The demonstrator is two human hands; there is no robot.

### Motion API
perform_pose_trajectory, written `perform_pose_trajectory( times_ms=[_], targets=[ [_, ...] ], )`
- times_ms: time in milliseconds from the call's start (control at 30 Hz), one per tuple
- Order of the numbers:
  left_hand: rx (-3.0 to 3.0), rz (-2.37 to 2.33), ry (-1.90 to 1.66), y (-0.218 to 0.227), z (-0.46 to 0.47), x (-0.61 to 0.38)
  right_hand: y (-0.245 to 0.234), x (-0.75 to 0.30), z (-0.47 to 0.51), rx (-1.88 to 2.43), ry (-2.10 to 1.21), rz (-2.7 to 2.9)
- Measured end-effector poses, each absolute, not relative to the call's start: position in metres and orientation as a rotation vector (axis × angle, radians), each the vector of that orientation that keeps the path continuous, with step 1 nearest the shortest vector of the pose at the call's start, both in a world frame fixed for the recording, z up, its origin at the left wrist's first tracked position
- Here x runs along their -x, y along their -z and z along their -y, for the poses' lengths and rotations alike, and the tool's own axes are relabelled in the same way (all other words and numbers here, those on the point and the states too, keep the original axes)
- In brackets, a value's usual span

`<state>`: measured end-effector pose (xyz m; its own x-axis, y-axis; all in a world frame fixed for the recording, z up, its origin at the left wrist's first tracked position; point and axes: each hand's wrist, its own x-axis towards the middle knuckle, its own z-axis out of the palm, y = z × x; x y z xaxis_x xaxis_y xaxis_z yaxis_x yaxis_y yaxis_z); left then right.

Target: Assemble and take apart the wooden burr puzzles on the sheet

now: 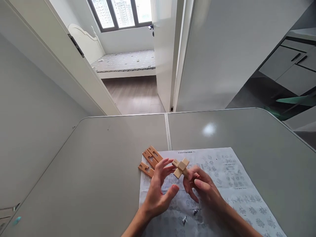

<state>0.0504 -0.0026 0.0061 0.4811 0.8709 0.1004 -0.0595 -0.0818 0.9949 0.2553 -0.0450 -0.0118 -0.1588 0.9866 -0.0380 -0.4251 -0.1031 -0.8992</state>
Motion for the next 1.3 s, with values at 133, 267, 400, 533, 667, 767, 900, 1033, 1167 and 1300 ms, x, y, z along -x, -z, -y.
perform_pose_trajectory(
  times_ms=[133,267,400,533,667,767,900,1033,1167,1300],
  targets=[
    [-1.217,-0.696,-0.805,-0.002,0.010,-0.060,0.010,-0.254,0.049,0.823,-1.564,1.052],
    [-1.099,-0.678,-0.735,-0.004,0.011,-0.063,0.004,-0.251,0.052,0.965,-1.407,1.331],
    [-1.034,-0.677,-0.737,-0.007,0.008,-0.063,0.002,-0.249,0.053,1.066,-1.216,1.552],
    [-1.046,-0.714,-0.747,-0.008,0.006,-0.061,0.010,-0.245,0.052,1.056,-1.148,1.590],
    [-1.012,-0.747,-0.795,-0.008,0.005,-0.062,0.023,-0.241,0.054,1.115,-1.188,1.355],
    [-0.957,-0.730,-0.832,-0.007,0.006,-0.063,0.026,-0.241,0.053,1.145,-1.250,1.195],
    [-0.992,-0.726,-0.856,-0.004,0.008,-0.064,0.022,-0.247,0.049,1.194,-1.256,1.374],
    [-0.978,-0.680,-0.839,-0.002,0.010,-0.064,0.018,-0.255,0.047,1.141,-1.297,1.427],
    [-0.967,-0.628,-0.809,-0.002,0.011,-0.066,0.016,-0.258,0.048,1.097,-1.286,1.449],
    [-1.086,-0.659,-0.828,-0.006,0.010,-0.065,0.014,-0.257,0.048,1.076,-1.212,1.612]
  ],
)
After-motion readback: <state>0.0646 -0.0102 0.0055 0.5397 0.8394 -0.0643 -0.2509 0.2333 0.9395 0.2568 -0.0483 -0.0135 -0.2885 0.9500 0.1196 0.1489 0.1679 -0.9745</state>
